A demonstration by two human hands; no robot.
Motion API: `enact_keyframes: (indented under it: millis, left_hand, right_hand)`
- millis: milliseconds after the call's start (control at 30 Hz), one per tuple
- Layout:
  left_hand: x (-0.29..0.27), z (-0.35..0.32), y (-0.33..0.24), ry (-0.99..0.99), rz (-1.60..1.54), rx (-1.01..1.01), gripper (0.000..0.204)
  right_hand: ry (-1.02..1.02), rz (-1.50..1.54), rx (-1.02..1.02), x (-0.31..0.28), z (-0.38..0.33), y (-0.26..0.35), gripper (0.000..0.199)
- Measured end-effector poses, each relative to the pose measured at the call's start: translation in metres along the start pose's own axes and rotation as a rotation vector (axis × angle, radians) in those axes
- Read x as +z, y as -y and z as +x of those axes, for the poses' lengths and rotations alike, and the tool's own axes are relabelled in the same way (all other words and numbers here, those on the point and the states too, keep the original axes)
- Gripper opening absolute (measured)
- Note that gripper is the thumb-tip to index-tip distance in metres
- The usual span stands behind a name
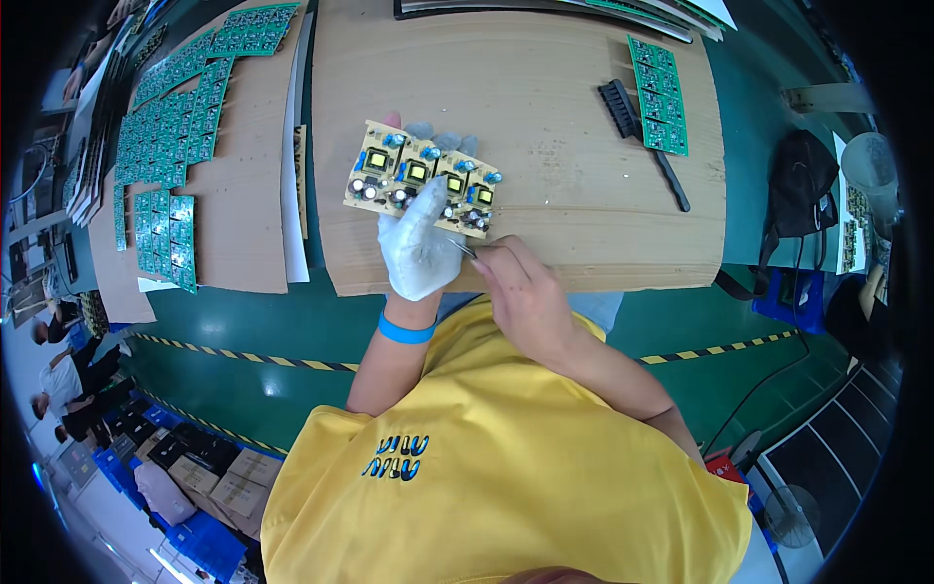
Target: Cleaning and inspecting printed circuit boards using a small brush at a manual assembly station.
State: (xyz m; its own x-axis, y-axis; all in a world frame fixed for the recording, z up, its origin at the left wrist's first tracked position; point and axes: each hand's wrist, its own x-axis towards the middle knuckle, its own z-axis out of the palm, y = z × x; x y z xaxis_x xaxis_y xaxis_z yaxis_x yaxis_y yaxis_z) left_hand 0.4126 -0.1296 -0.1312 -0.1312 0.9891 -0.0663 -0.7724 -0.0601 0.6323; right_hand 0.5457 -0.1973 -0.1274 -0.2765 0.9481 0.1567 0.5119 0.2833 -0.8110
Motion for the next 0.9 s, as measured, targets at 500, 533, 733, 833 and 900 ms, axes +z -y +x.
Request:
enact_keyframes:
  millis: [500,533,733,833,900]
  left_hand:
    - [0.001,0.007,-0.001,-0.004,-0.172,0.025,0.076]
    - [-0.001,0.007,-0.001,0.0,-0.17,0.03,0.076]
    - [-0.009,0.011,-0.003,0.069,-0.44,-0.056,0.09]
    - [-0.008,0.011,-0.003,0.069,-0.501,-0.07,0.094]
    - [-0.006,0.011,-0.003,0.063,-0.478,-0.065,0.095]
  right_hand:
    - [-0.099,-0.018,0.023,-0.001,0.008,0.005,0.015]
    - [-0.104,-0.017,0.023,0.0,0.008,0.005,0.016]
    - [-0.049,-0.071,0.019,-0.003,0.011,0.003,0.015]
    - [-0.044,-0.045,0.004,-0.005,0.01,0.002,0.014]
    - [-0.071,-0.062,0.016,-0.002,0.009,0.002,0.014]
